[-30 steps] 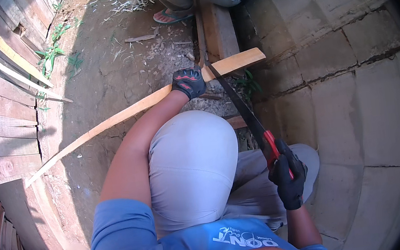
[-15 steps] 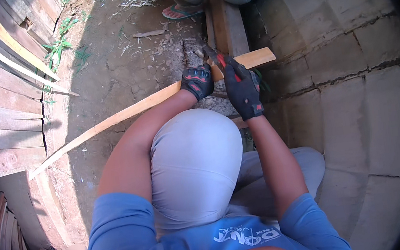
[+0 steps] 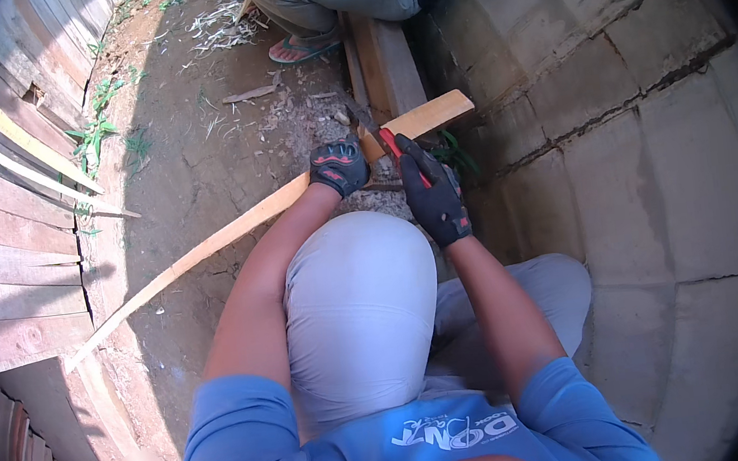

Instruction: The person uses a hand saw to cut a piece of wood that is resting on a wooden support. They hold the wood steady with one hand while sawing with the other, creating wood shavings on the ground.

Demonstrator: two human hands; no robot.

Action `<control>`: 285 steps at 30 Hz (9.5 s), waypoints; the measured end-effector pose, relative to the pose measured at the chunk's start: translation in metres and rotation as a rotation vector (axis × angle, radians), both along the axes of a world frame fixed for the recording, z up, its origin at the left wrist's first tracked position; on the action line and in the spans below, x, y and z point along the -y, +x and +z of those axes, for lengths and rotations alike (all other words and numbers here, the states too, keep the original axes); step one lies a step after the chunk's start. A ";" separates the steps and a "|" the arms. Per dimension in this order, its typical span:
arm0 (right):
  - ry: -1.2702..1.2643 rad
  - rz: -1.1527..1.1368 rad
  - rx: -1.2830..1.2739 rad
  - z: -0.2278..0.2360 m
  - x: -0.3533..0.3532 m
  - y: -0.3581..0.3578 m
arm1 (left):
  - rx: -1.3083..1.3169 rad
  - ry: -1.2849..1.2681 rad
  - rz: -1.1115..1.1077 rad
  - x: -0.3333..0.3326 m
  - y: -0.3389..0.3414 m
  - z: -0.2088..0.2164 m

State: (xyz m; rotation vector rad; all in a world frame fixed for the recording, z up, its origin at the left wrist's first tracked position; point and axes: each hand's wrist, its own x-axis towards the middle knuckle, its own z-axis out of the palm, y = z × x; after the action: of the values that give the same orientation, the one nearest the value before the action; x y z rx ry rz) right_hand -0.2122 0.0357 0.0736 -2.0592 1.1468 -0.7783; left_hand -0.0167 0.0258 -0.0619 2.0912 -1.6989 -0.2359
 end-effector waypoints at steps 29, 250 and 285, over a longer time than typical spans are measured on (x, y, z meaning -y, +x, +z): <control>0.063 0.004 0.017 -0.006 0.042 0.030 | -0.018 0.100 -0.051 0.005 -0.002 0.021; 0.061 0.205 -0.135 0.007 0.044 0.031 | -0.045 0.679 -0.143 0.075 0.037 0.070; 0.201 -0.016 0.203 -0.035 0.027 0.009 | -0.082 0.006 0.194 -0.034 -0.041 0.033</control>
State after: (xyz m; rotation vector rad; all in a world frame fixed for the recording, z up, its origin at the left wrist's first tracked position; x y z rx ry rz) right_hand -0.2033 0.0092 0.0391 -1.7659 1.0819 -0.8235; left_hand -0.0581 0.0603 -0.0293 2.2011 -1.4395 -0.2631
